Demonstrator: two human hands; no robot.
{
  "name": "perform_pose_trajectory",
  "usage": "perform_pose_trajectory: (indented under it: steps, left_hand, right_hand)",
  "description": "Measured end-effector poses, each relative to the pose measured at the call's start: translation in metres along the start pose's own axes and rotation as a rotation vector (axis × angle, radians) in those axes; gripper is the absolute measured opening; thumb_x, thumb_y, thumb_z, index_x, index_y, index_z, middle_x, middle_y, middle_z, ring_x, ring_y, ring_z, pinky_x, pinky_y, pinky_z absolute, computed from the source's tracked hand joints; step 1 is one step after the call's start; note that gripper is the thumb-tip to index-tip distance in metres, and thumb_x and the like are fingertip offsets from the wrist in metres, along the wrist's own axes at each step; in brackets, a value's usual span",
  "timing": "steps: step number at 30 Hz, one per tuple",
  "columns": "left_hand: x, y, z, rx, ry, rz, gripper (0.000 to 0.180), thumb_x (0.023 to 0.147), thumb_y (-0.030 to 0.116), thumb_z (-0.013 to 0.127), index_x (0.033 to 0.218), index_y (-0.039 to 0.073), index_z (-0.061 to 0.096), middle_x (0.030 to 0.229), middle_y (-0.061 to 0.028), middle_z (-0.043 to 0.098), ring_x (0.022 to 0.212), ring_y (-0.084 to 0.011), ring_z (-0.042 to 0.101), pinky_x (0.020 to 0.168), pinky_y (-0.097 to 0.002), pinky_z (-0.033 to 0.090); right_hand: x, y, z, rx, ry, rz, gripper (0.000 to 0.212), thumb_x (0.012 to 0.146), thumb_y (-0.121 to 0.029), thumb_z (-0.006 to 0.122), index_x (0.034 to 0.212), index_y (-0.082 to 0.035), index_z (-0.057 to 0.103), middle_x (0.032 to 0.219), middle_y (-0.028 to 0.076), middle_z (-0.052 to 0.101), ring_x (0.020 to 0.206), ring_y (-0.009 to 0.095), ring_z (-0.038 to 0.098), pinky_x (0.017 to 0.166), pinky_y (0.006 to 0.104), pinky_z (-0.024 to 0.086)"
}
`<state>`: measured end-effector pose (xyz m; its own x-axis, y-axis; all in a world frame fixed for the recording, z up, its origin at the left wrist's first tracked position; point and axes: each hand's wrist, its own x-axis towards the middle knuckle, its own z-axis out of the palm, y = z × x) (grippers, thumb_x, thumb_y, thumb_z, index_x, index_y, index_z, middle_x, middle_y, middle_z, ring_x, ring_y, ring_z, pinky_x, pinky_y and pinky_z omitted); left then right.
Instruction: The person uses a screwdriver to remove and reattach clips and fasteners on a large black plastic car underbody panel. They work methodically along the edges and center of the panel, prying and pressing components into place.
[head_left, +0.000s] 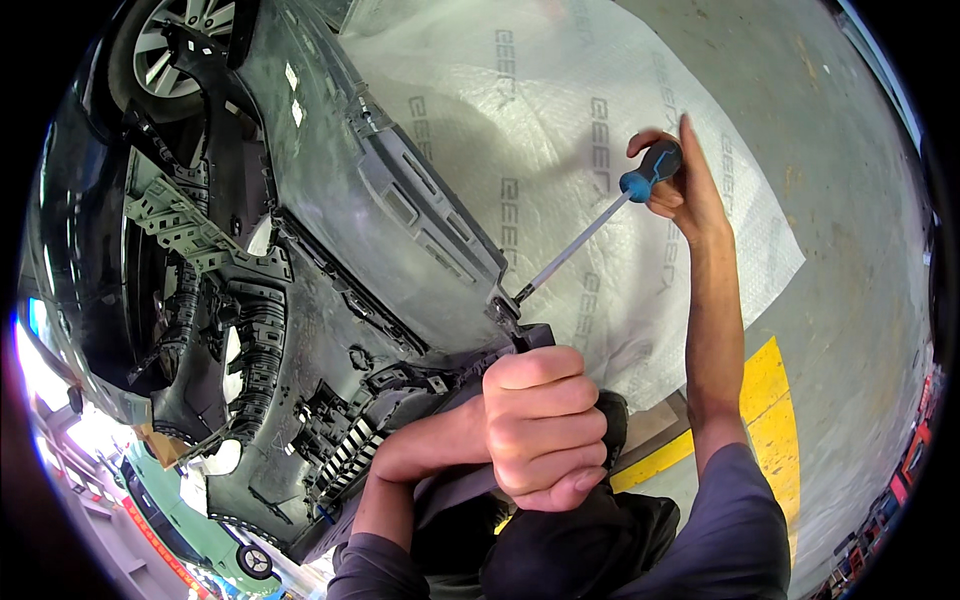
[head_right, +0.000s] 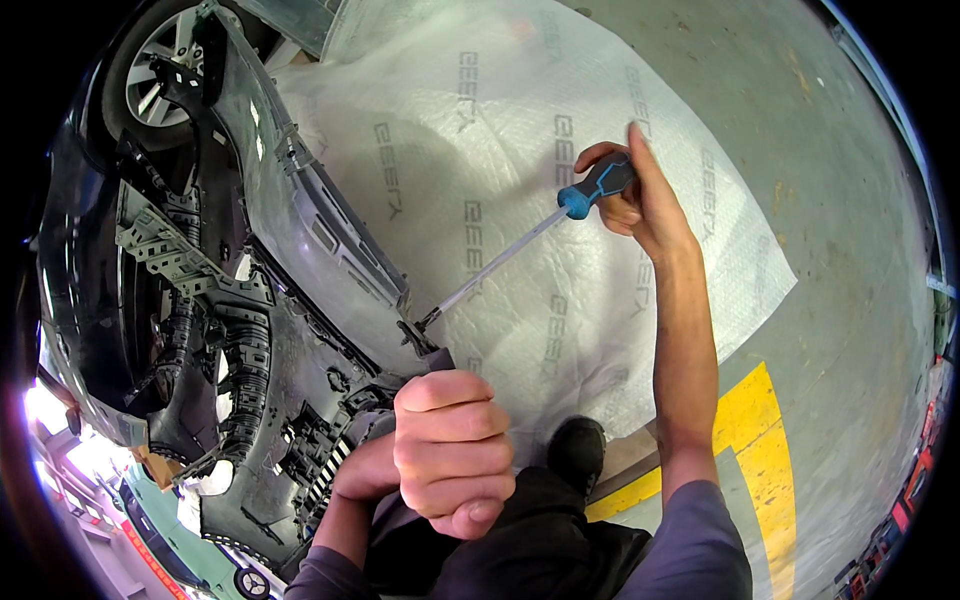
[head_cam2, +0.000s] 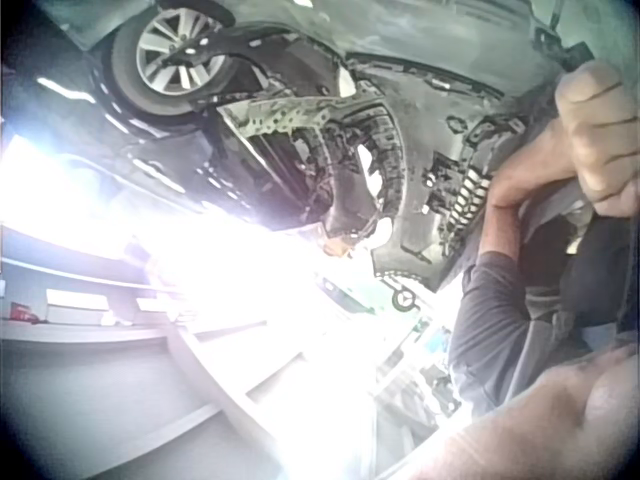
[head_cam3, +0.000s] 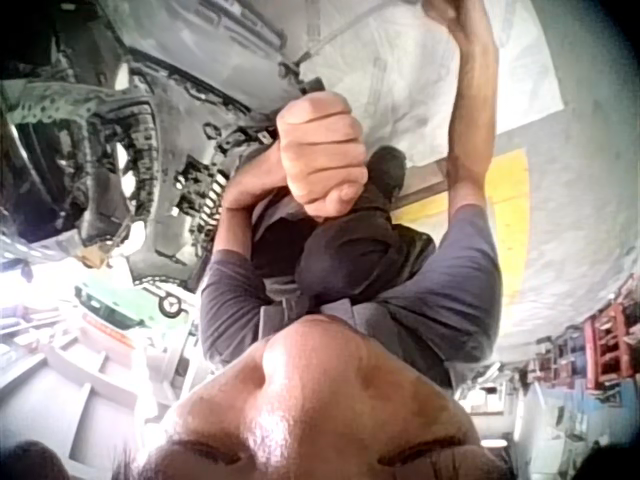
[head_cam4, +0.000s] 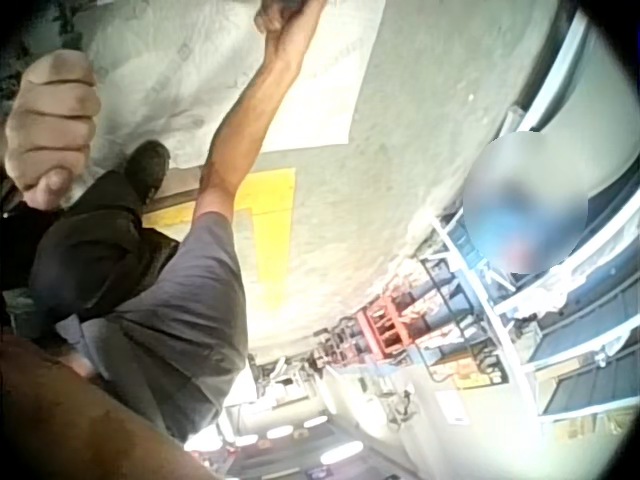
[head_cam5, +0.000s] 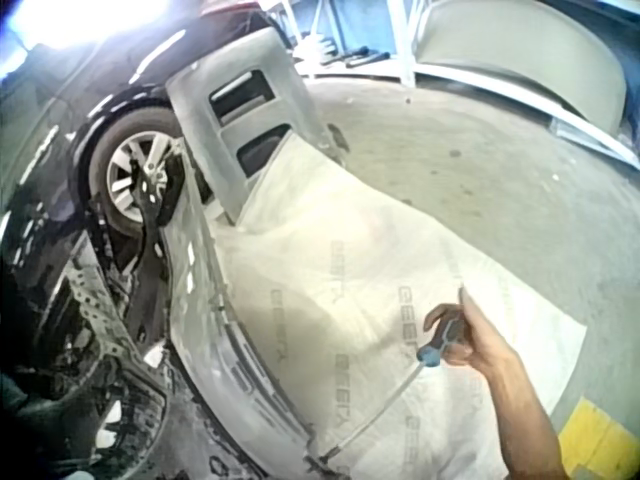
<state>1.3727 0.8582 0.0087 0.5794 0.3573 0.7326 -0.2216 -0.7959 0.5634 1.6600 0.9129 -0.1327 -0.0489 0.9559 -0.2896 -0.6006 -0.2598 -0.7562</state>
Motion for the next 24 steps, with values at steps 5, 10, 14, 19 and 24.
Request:
perform_pose_trajectory:
  steps: [5,10,14,19,24]
  left_hand:
    - [-0.001,-0.004,0.003,-0.004,0.013,-0.003,0.02,0.075,0.023,0.064,0.065,0.007,0.058,0.063,-0.0033,0.043,0.058,-0.025,0.051,0.069,-0.0401,0.046]
    - [-0.002,-0.003,0.001,-0.015,-0.011,-0.015,0.02,0.075,0.021,0.065,0.064,0.007,0.056,0.063,-0.003,0.042,0.058,-0.0251,0.049,0.068,-0.0404,0.046]
    - [-0.001,-0.003,0.0,-0.018,-0.017,-0.022,0.019,0.076,0.021,0.065,0.064,0.008,0.056,0.063,-0.003,0.042,0.057,-0.0251,0.049,0.068,-0.04,0.045]
    - [0.0,-0.002,-0.003,-0.014,-0.026,-0.024,0.019,0.075,0.021,0.065,0.065,0.007,0.057,0.063,-0.003,0.043,0.058,-0.025,0.049,0.069,-0.0402,0.046]
    - [-0.001,-0.005,-0.001,-0.013,-0.014,-0.004,0.019,0.074,0.022,0.065,0.065,0.007,0.057,0.063,-0.0031,0.043,0.058,-0.0251,0.049,0.069,-0.0401,0.046]
  right_hand:
    - [0.007,0.01,0.027,0.159,0.13,-0.144,0.062,0.116,-0.054,0.051,0.12,0.004,0.069,0.052,-0.006,0.038,0.043,0.006,0.032,0.044,0.0269,0.028]
    - [0.002,-0.001,-0.016,0.004,-0.06,-0.006,0.057,0.117,-0.051,0.05,0.12,0.004,0.066,0.051,-0.006,0.038,0.041,0.006,0.033,0.042,0.0253,0.028]
    - [0.003,0.005,-0.003,-0.005,0.084,-0.075,0.066,0.118,-0.06,0.045,0.107,0.001,0.066,0.052,-0.007,0.035,0.043,0.005,0.031,0.042,0.0262,0.024]
    - [0.005,-0.001,-0.014,0.086,-0.128,0.088,0.056,0.116,-0.054,0.052,0.113,0.0,0.065,0.058,-0.006,0.038,0.048,0.005,0.035,0.046,0.0262,0.028]
    - [0.005,0.008,0.005,0.064,0.012,-0.096,0.055,0.113,-0.055,0.055,0.116,0.0,0.061,0.069,0.0,0.052,0.053,0.004,0.039,0.046,0.0248,0.03]
